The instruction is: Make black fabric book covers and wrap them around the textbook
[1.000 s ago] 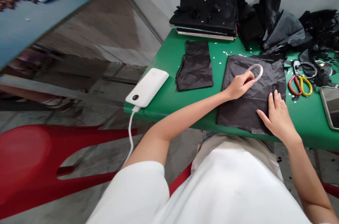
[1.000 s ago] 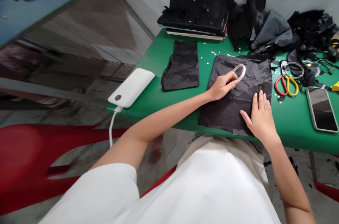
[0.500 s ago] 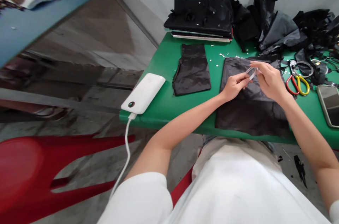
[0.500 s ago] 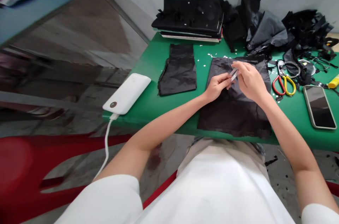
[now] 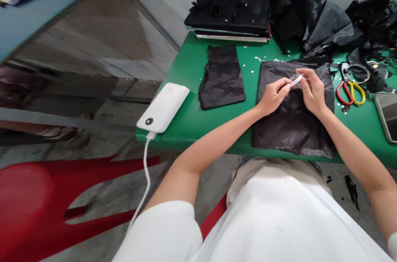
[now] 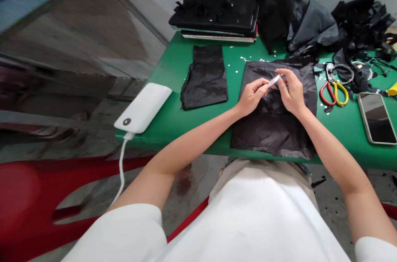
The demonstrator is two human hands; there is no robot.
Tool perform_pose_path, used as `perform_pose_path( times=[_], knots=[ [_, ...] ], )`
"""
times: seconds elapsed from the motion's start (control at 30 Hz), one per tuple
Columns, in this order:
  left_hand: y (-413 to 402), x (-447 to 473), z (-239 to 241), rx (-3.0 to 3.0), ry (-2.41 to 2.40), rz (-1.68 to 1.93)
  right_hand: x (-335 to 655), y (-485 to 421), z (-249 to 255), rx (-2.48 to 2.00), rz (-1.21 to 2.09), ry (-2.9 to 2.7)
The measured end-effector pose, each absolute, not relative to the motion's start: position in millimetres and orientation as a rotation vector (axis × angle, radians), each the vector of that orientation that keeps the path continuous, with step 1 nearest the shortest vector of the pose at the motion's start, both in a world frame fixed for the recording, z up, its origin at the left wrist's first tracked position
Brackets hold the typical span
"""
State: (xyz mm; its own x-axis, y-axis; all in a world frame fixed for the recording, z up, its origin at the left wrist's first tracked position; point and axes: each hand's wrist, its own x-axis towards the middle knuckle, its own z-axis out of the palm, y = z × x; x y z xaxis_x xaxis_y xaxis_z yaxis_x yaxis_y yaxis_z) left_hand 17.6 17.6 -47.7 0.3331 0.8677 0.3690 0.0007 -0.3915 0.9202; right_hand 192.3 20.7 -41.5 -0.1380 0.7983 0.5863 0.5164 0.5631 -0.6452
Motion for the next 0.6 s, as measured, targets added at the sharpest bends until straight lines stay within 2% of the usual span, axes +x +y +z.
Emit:
perform_pose_path(
  times=[0.6],
  knots=[
    [20.2, 20.4, -53.0, 1.635, 0.707, 1.083, 190.5, 15.1, -39.7, -0.984, 0.300, -1.878]
  ],
)
